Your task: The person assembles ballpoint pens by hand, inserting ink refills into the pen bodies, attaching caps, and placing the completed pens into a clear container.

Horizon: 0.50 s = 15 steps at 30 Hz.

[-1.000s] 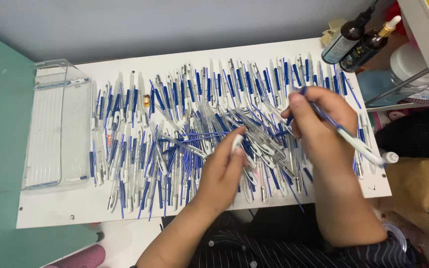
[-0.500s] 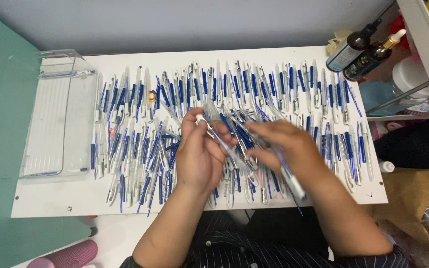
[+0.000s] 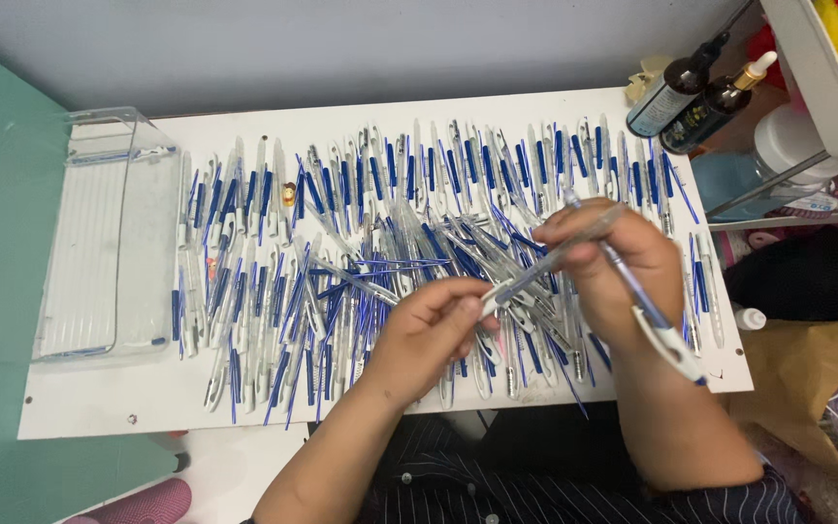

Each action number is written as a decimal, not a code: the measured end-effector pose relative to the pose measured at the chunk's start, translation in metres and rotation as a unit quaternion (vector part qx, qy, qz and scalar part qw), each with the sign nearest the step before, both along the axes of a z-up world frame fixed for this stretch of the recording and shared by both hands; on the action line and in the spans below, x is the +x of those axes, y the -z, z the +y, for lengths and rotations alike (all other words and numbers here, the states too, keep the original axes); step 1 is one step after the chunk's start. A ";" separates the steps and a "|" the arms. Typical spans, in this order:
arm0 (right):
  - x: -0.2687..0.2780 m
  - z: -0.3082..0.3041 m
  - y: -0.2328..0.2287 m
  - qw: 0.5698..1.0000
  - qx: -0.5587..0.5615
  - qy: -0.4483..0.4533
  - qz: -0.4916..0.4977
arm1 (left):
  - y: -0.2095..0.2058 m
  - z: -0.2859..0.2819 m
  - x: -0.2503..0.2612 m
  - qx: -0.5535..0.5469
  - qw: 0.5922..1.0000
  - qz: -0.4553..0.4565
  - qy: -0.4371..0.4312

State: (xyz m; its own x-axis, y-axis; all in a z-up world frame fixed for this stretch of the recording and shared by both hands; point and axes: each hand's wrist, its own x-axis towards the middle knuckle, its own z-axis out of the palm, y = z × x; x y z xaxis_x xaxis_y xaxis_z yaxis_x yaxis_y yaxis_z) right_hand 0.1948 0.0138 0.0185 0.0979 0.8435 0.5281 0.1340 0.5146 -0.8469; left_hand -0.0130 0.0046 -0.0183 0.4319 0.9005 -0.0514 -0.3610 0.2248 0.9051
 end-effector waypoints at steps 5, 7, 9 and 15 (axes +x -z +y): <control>-0.003 0.001 -0.019 0.998 -0.016 0.032 0.056 | 0.007 0.002 0.000 0.054 0.996 0.059 0.031; 0.000 0.002 -0.023 0.997 -0.006 0.038 0.071 | 0.008 0.005 -0.002 0.065 0.995 0.074 0.026; 0.007 0.002 -0.027 0.990 -0.068 0.050 0.114 | 0.012 0.006 -0.008 0.055 0.981 0.178 0.050; 0.025 0.005 -0.029 0.980 -0.028 0.114 0.162 | 0.020 0.011 -0.007 0.044 0.981 0.188 -0.011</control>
State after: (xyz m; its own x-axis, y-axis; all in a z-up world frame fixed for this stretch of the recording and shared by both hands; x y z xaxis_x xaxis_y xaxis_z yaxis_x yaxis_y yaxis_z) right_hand 0.2198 0.0192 0.0478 0.4424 0.8066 0.3920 -0.0405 0.4546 -0.8898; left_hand -0.0198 0.0154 -0.0385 0.3786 0.9171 -0.1251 -0.0017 0.1358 0.9907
